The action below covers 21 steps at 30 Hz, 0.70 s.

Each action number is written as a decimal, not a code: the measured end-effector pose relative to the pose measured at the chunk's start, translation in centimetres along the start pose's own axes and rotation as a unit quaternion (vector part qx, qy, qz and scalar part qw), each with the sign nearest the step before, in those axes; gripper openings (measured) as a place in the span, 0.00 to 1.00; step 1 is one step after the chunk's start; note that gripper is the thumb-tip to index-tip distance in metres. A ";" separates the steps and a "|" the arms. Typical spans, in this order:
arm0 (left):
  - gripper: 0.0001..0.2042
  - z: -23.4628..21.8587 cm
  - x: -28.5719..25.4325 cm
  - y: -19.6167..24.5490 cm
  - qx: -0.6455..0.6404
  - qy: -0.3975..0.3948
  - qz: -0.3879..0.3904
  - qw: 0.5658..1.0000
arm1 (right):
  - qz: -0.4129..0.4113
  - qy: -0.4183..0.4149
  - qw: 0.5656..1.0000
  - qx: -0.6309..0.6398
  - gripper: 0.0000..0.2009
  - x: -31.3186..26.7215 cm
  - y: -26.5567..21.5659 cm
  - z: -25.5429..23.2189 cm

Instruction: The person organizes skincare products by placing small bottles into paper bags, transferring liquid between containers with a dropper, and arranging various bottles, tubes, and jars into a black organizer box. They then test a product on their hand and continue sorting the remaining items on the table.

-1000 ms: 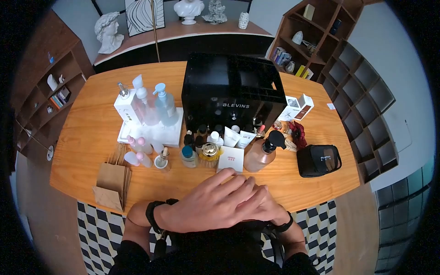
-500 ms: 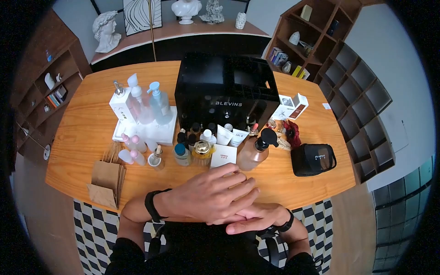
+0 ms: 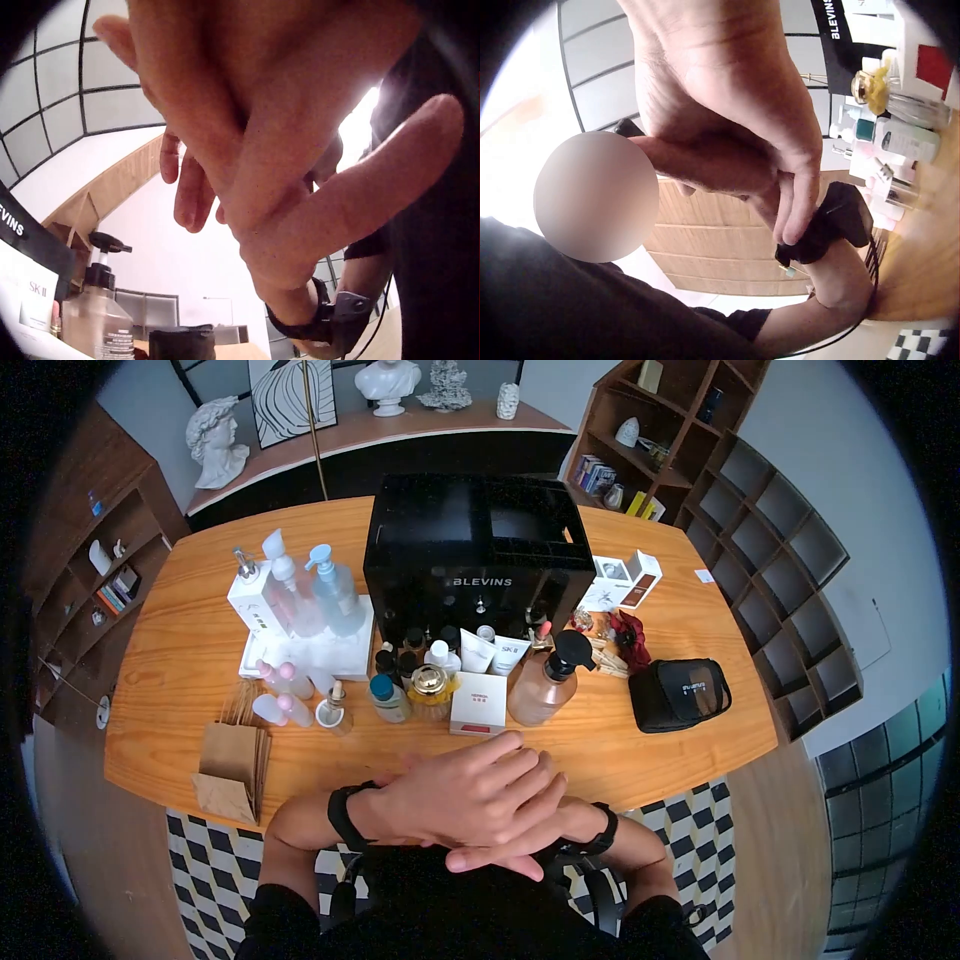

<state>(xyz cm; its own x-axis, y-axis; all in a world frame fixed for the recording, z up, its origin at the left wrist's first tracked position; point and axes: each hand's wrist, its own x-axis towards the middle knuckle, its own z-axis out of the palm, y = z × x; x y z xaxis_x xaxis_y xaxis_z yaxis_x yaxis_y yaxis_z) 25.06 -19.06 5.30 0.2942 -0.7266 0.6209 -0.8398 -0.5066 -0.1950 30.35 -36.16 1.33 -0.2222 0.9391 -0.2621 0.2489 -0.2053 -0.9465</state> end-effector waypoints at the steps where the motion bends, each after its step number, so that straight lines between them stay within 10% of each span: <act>1: 0.38 -0.8 0.2 -0.1 0.007 -0.030 -0.006 1.000 | 0.001 -0.001 1.000 0.001 0.43 0.0 0.1 0.3; 21: 0.43 -3.2 0.3 -1.1 0.052 -0.012 0.002 0.999 | -0.153 0.440 0.815 -0.343 0.41 -0.4 -0.9 2.5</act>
<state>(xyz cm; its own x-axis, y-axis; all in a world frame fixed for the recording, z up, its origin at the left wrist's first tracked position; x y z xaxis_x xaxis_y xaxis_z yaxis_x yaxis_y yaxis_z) 24.65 -17.25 8.10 0.3036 -0.7386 0.6019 -0.7890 -0.5491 -0.2757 27.84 -37.08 1.78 0.3145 0.8133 0.4896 0.8451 -0.0050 -0.5346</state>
